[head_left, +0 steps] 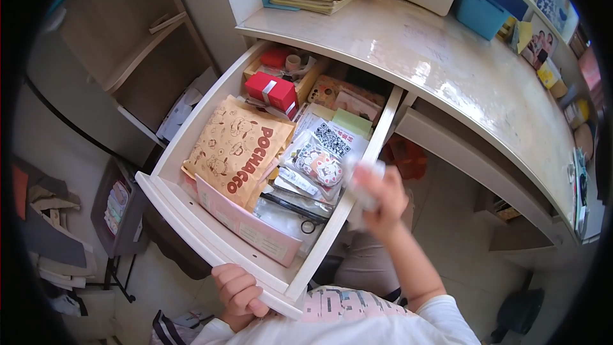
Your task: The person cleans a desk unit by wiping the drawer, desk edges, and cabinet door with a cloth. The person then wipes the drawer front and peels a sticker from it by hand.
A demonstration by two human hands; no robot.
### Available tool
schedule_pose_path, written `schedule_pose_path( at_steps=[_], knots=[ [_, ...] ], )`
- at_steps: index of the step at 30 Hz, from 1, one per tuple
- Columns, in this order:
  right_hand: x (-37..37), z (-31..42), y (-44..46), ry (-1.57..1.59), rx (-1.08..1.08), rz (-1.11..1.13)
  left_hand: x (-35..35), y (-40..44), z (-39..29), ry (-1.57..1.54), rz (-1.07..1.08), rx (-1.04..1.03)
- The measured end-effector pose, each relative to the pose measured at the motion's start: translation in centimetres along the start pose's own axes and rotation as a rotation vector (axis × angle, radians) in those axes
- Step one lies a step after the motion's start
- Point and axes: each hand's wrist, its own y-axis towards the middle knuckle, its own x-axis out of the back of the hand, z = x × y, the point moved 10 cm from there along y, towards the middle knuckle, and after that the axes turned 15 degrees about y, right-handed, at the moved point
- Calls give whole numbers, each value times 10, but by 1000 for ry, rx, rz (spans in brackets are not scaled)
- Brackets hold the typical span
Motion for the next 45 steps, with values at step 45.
schedule_pose_path(
  at_steps=[45],
  knots=[
    [20,-86,-52,79,-662,-559,-8,5,-3,229,69,52]
  ],
)
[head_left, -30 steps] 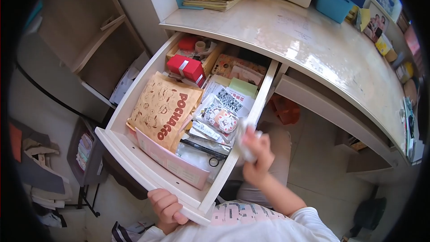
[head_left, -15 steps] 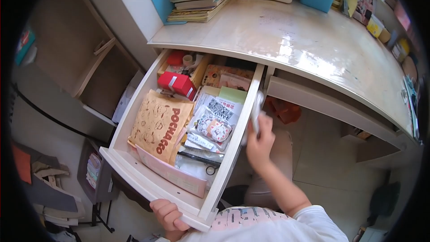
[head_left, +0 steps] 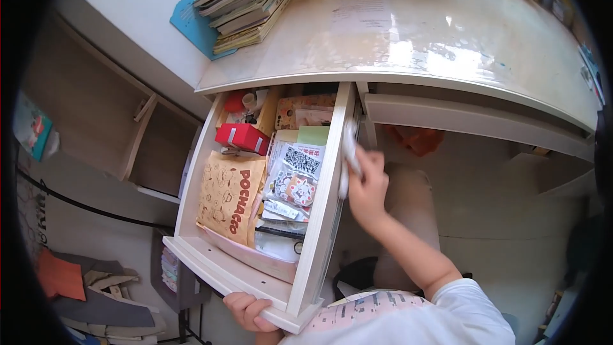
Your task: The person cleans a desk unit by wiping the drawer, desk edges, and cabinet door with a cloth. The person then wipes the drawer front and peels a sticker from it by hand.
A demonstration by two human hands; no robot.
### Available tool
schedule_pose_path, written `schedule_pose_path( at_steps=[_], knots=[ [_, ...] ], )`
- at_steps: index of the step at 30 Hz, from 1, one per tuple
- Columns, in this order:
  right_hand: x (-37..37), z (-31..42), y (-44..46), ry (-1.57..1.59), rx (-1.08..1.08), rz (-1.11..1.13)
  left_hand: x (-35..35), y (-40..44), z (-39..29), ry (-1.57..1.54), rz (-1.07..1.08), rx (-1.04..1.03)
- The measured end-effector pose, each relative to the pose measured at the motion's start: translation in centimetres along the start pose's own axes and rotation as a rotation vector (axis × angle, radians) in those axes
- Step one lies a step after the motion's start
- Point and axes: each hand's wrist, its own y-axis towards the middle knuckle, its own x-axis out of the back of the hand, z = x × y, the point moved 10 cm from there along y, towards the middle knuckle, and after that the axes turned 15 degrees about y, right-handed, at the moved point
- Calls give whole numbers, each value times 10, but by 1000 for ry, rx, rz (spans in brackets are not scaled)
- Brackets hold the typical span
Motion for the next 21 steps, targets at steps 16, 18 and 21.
schedule_pose_path(
  at_steps=[16,18,21],
  knots=[
    [4,-10,-19,198,28,-24,4,-6,8,55,-10,-51],
    [8,5,-28,195,91,-2,5,-8,13,62,-10,-55],
    [9,-22,8,280,108,-25,4,-11,12,56,28,-106]
  ],
)
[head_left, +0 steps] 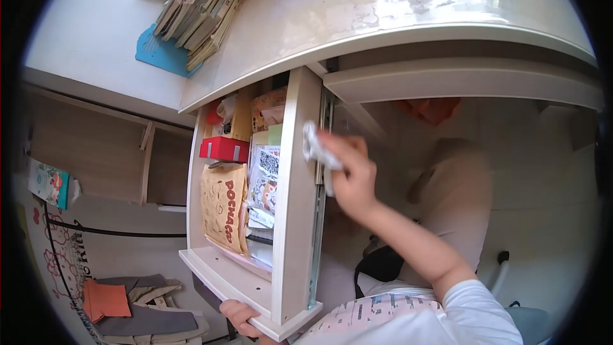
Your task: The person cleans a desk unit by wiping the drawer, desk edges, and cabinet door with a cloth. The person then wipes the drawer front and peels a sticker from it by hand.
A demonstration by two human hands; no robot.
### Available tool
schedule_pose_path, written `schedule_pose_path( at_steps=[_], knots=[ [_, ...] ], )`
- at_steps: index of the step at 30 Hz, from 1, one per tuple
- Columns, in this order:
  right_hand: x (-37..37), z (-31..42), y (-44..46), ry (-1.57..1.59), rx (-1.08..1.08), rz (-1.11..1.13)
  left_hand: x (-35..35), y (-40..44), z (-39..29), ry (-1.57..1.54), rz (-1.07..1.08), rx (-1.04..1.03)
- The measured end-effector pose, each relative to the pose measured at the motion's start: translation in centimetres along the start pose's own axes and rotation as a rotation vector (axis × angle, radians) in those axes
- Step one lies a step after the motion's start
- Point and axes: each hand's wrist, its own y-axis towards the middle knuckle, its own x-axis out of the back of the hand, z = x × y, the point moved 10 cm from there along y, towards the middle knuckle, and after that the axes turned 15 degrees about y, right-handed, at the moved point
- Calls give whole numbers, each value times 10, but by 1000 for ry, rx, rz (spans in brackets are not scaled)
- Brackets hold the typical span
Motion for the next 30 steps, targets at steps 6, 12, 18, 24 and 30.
schedule_pose_path(
  at_steps=[6,12,18,24,30],
  knots=[
    [12,-18,33,-103,-11,-116,-1,9,-5,4,-6,123],
    [9,23,-26,-1,-61,123,-2,7,-8,17,-6,63],
    [8,-8,60,-59,-21,-36,-1,5,-5,-7,-35,109],
    [-5,16,1,-90,-7,72,-2,7,-6,-47,8,90],
    [-26,74,-132,114,67,434,-2,2,-1,-19,4,108]
  ],
)
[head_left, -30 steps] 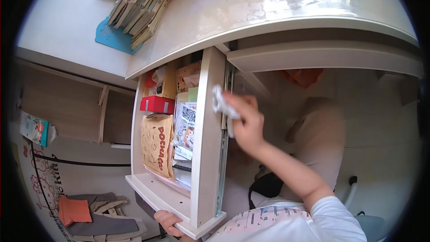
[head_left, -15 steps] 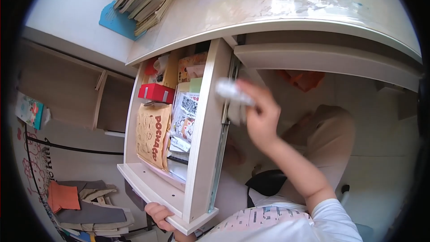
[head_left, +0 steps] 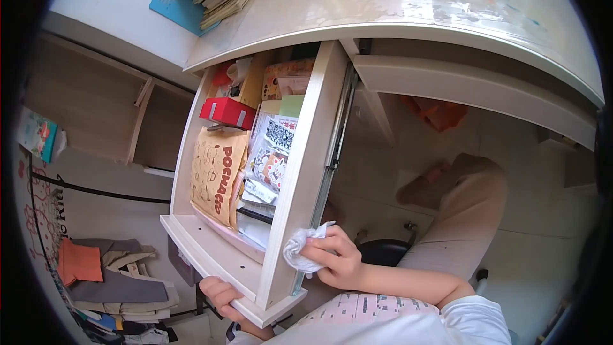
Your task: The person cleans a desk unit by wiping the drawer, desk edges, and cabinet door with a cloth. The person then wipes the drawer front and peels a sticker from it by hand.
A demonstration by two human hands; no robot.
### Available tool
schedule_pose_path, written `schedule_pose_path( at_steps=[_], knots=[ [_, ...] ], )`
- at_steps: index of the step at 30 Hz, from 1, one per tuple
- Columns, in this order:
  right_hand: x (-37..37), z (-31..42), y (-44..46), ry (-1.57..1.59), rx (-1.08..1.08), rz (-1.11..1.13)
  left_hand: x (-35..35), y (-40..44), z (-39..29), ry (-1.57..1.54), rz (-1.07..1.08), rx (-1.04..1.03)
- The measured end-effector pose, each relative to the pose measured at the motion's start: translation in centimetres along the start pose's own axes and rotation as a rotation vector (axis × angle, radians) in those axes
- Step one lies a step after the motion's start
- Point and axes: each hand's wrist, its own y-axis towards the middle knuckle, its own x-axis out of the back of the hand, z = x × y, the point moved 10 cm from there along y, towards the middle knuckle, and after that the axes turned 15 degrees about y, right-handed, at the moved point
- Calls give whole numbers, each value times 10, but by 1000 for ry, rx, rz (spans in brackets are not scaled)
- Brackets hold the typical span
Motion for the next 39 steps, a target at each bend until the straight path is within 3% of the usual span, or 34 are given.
schedule_pose_path(
  at_steps=[3,6,9,11,15,16,18,20,24,27,32,33,37,39],
  knots=[
    [18,4,39,-28,153,-4,1,1,-3,-17,-17,19],
    [57,-35,88,-139,-20,-232,1,3,-5,-10,-17,37],
    [54,-38,79,-148,-202,-380,0,0,-3,-25,-45,-7],
    [28,-7,56,-152,-39,-294,-1,-1,-2,-44,-85,-8],
    [-37,47,-26,25,223,112,1,-1,-2,-81,-152,-3],
    [-35,44,-26,28,219,115,2,0,-2,-81,-150,-13],
    [-42,61,-30,0,566,350,1,1,-3,-78,-137,-20],
    [-29,51,-15,-144,658,309,0,-1,-2,-86,-145,-40],
    [31,-7,58,-268,284,-69,-1,2,-7,-94,-161,-41],
    [23,-5,40,-209,144,-226,-1,2,-7,-80,-165,-19],
    [-49,48,-50,24,169,223,-1,3,-7,-111,-191,-24],
    [-54,50,-52,23,117,196,-1,3,-7,-113,-200,-25],
    [-42,62,-31,-197,581,309,0,3,-6,-118,-215,-40],
    [-7,42,11,-253,472,90,1,3,-6,-116,-220,-49]
  ],
)
